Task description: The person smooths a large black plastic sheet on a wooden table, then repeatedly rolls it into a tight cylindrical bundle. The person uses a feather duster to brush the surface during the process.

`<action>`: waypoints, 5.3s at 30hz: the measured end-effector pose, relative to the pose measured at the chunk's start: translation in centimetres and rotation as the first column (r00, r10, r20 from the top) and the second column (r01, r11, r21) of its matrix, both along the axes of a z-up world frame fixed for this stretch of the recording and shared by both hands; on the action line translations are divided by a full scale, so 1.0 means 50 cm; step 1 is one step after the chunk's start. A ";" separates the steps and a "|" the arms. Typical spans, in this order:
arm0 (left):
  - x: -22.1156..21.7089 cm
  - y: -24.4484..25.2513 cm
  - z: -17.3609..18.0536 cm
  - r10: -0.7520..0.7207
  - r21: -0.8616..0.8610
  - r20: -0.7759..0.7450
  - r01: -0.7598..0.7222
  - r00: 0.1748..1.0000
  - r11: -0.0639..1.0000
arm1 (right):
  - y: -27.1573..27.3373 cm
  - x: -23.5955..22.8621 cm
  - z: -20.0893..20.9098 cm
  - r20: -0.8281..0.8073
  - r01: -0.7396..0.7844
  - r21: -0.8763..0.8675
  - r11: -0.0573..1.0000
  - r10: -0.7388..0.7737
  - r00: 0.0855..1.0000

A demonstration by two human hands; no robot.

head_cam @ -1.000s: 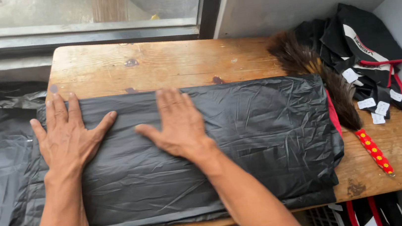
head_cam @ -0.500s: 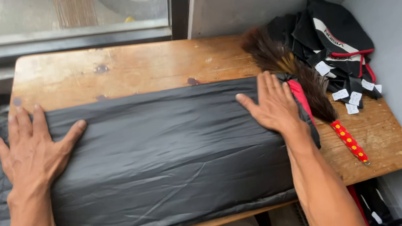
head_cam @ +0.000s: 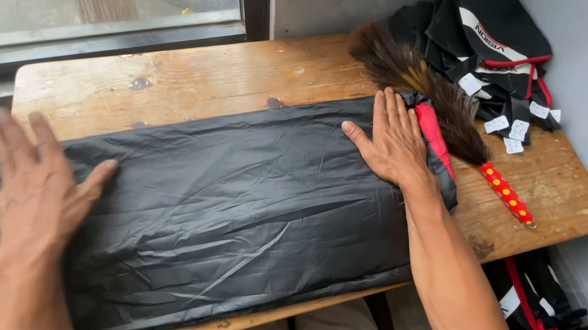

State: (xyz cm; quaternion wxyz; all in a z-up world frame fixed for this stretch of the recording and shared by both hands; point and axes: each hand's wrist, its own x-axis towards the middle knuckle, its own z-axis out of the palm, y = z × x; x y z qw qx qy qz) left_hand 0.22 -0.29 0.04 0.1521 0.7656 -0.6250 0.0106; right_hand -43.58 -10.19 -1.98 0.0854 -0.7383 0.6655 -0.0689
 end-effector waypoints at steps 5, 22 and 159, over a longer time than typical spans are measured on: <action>-0.245 -0.019 0.076 -0.218 -0.173 0.167 0.247 0.961 0.954 | -0.004 0.000 -0.001 -0.008 -0.002 0.023 1.000 0.002 1.000; -0.416 -0.073 -0.068 -0.192 -0.050 -0.195 0.185 0.962 0.981 | 0.021 0.033 0.052 -0.043 0.031 0.091 0.995 -0.027 0.999; -0.161 0.109 0.097 -0.109 -0.087 0.194 0.128 0.975 0.988 | 0.026 0.191 -0.040 -0.006 -0.074 -0.141 0.987 0.074 0.997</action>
